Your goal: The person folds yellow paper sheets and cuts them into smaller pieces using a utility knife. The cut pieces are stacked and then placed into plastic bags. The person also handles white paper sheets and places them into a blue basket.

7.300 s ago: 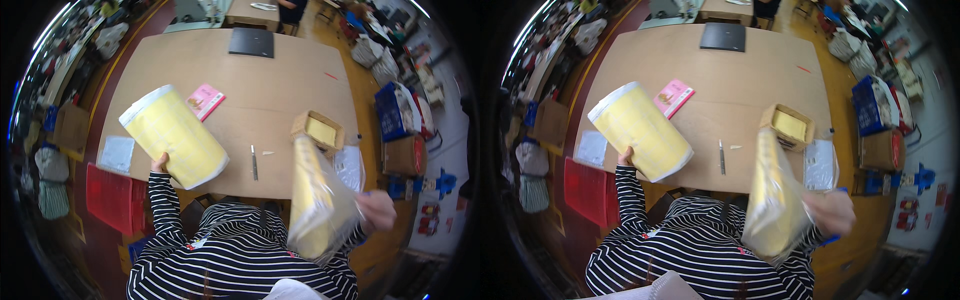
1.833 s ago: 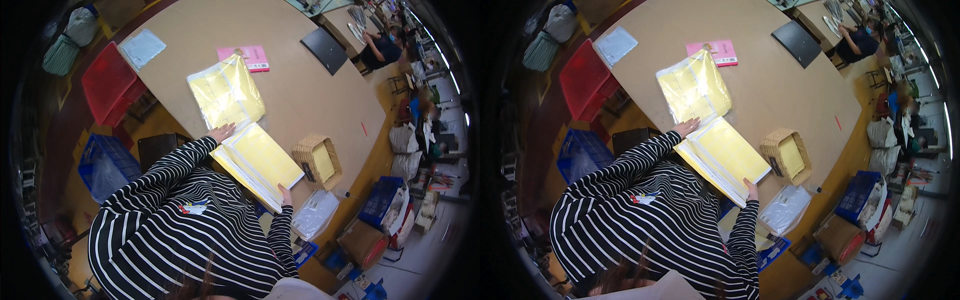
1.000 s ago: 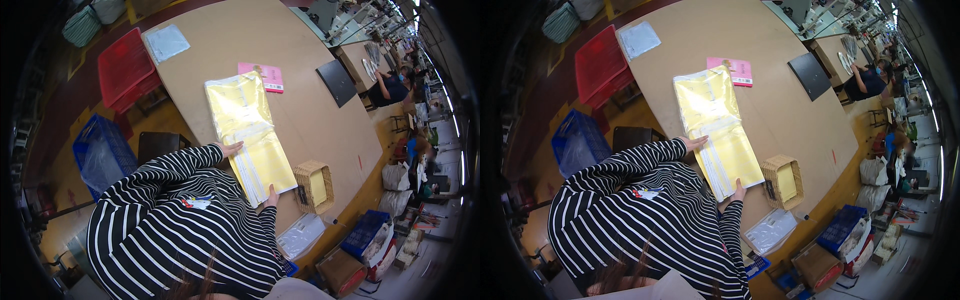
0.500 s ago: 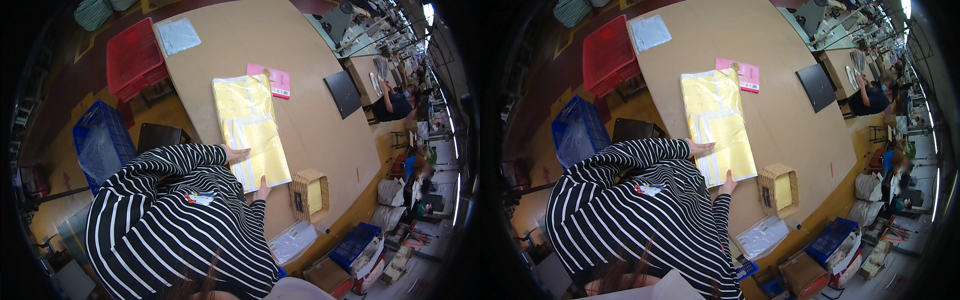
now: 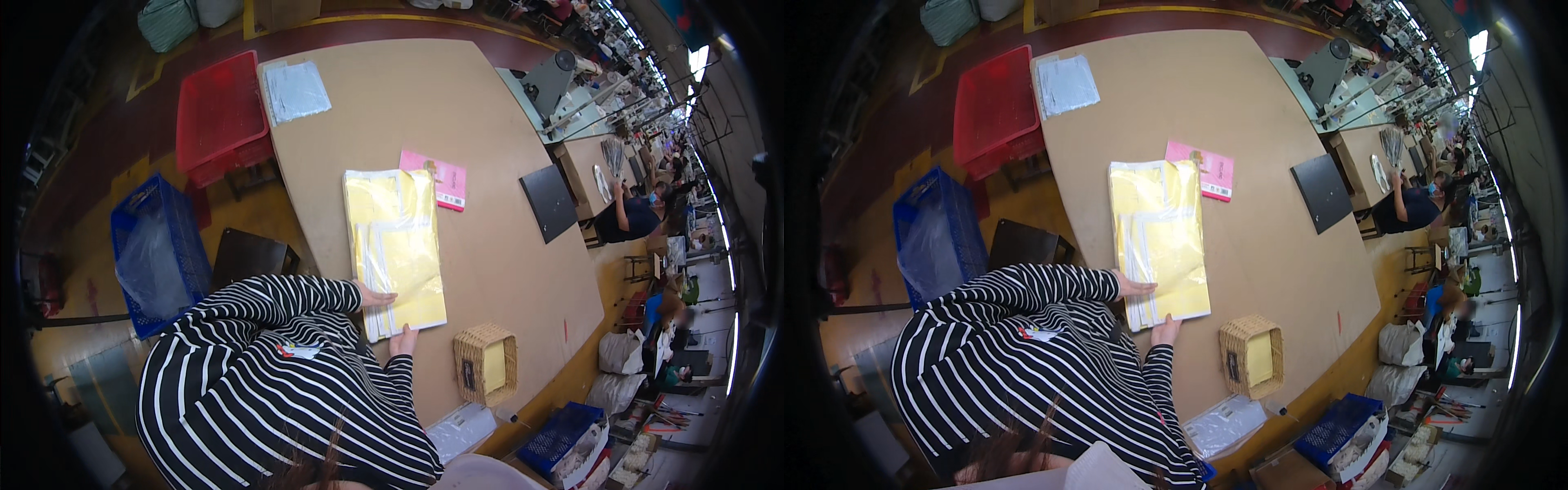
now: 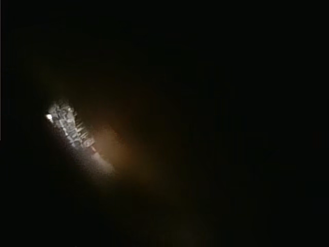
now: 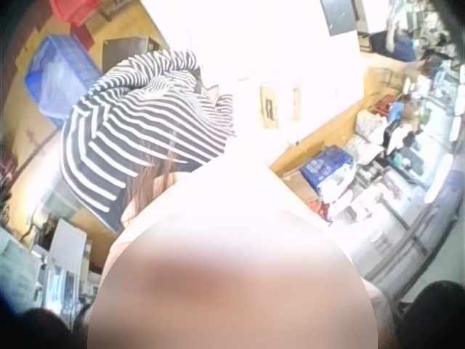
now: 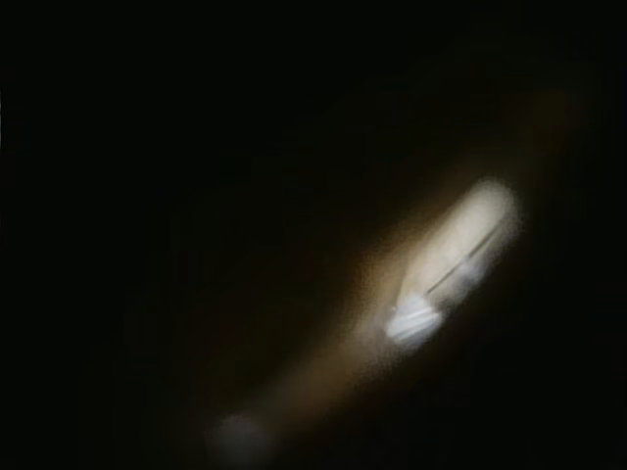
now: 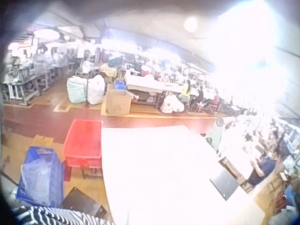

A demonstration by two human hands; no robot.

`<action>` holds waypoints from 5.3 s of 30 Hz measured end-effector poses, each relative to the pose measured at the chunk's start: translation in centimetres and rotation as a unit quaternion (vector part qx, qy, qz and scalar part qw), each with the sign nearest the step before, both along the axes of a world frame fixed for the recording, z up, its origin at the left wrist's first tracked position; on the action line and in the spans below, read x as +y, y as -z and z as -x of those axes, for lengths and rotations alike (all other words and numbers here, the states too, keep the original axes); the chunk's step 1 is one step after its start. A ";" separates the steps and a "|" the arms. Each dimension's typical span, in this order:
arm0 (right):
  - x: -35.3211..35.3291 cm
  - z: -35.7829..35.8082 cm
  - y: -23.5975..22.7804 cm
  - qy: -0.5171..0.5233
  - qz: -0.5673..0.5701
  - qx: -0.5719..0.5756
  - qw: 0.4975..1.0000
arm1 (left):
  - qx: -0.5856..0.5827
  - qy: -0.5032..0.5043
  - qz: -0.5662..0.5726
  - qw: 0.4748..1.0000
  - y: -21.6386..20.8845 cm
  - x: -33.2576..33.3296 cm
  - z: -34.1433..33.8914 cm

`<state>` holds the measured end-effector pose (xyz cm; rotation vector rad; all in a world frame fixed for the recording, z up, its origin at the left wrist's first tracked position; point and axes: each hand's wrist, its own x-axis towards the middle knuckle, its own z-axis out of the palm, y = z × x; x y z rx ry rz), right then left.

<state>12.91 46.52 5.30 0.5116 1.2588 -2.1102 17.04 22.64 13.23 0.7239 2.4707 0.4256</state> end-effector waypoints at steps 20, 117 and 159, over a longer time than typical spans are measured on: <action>-4.8 -0.3 4.7 -0.109 -0.239 0.007 0.965 | -0.092 -0.010 -0.107 0.990 3.5 -5.7 1.3; 30.1 -22.6 -18.3 0.143 -0.498 0.394 0.759 | -0.176 -0.084 -0.139 0.971 -9.6 27.1 -3.3; 7.1 3.6 -32.1 0.095 -0.227 0.497 0.832 | 0.185 -0.135 -0.533 0.815 -30.3 -11.4 8.5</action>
